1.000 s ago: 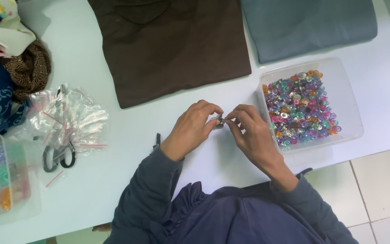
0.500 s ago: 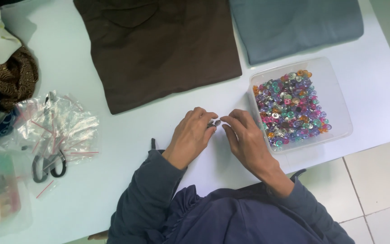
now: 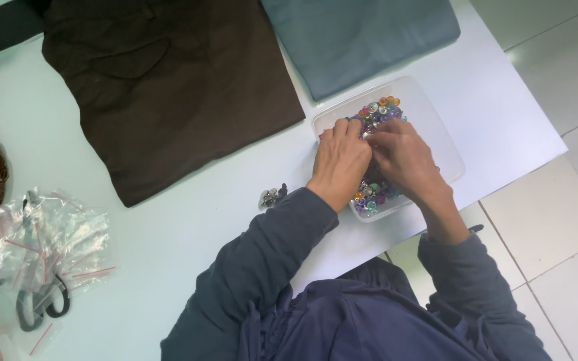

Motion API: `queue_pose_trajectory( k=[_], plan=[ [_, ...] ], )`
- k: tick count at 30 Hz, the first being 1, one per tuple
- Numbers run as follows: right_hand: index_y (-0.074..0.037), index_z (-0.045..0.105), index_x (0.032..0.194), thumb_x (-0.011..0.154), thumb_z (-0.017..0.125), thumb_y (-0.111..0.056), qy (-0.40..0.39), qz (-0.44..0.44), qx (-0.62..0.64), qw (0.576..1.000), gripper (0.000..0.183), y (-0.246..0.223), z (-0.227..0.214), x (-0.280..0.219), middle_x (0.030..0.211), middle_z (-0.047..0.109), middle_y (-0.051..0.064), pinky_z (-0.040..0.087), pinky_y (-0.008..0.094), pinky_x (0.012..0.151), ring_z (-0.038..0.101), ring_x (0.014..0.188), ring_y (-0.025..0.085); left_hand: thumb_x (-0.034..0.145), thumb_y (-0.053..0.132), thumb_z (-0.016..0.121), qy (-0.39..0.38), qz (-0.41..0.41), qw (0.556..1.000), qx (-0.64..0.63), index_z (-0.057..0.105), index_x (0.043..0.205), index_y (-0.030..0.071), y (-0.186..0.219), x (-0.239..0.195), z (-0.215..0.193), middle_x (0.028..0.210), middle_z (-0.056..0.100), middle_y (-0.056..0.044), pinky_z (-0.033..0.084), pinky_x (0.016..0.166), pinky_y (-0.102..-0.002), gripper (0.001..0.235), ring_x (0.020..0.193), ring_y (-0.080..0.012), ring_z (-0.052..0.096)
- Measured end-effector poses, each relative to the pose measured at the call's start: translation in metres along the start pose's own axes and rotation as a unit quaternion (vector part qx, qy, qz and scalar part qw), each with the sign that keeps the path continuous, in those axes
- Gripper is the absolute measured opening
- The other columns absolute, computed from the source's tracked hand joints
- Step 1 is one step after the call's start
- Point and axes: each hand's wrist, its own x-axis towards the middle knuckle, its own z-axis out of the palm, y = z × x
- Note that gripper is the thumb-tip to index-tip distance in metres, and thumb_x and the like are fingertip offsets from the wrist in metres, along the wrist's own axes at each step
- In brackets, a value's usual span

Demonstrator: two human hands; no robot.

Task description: Sorting small decorative beads and packaging them into small resealable plastic bags.

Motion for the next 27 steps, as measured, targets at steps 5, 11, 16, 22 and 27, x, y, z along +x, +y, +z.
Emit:
queue_pose_trajectory(
  k=[5, 11, 16, 22, 27],
  plan=[
    [-0.015, 0.081, 0.109, 0.096, 0.068, -0.013, -0.019, 0.021, -0.009, 1.0, 0.019, -0.005, 0.002, -0.002, 0.117, 0.069, 0.01, 0.058, 0.046, 0.089, 0.065, 0.116, 0.031, 0.071, 0.002, 0.08, -0.045, -0.011, 0.998, 0.044, 0.072, 0.071, 0.006, 0.001, 0.01, 0.003, 0.089, 0.055, -0.007, 0.036, 0.067, -0.036, 0.009, 0.084, -0.02, 0.049],
    [-0.014, 0.079, 0.113, 0.096, 0.068, -0.009, 0.026, 0.015, 0.052, 0.998, 0.02, -0.006, -0.009, -0.007, 0.107, 0.067, 0.01, 0.059, 0.041, 0.082, 0.066, 0.104, 0.028, 0.078, 0.002, 0.076, -0.077, 0.003, 0.997, -0.001, 0.071, 0.071, 0.001, -0.015, 0.012, 0.016, 0.086, 0.053, -0.01, 0.039, 0.064, -0.036, 0.009, 0.083, -0.0222, 0.05],
    [-0.013, 0.078, 0.11, 0.1, 0.067, -0.007, 0.071, 0.027, 0.144, 0.987, 0.015, -0.003, -0.012, -0.014, 0.103, 0.066, 0.01, 0.059, 0.038, 0.075, 0.068, 0.094, 0.027, 0.089, 0.009, 0.07, -0.071, -0.02, 0.991, -0.111, 0.072, 0.074, -0.003, -0.023, 0.017, -0.006, 0.084, 0.053, -0.013, 0.045, 0.062, -0.035, 0.02, 0.081, -0.0238, 0.053],
    [-0.01, 0.077, 0.111, 0.103, 0.069, -0.017, 0.087, 0.012, 0.249, 0.964, 0.013, -0.011, -0.026, -0.017, 0.098, 0.068, 0.012, 0.053, 0.034, 0.067, 0.064, 0.081, 0.019, 0.096, 0.013, 0.063, -0.06, -0.057, 0.975, -0.205, 0.076, 0.083, -0.003, -0.029, 0.02, -0.017, 0.09, 0.057, -0.016, 0.052, 0.068, -0.033, 0.024, 0.087, -0.0254, 0.058],
    [-0.01, 0.079, 0.104, 0.097, 0.081, -0.021, 0.115, -0.025, 0.263, 0.958, 0.013, -0.007, -0.02, -0.013, 0.099, 0.069, 0.012, 0.051, 0.034, 0.065, 0.063, 0.08, 0.018, 0.096, 0.017, 0.066, -0.014, -0.035, 0.964, -0.262, 0.075, 0.086, 0.0, -0.032, 0.017, -0.015, 0.093, 0.059, -0.015, 0.056, 0.074, -0.036, 0.021, 0.092, -0.0281, 0.063]
  ],
)
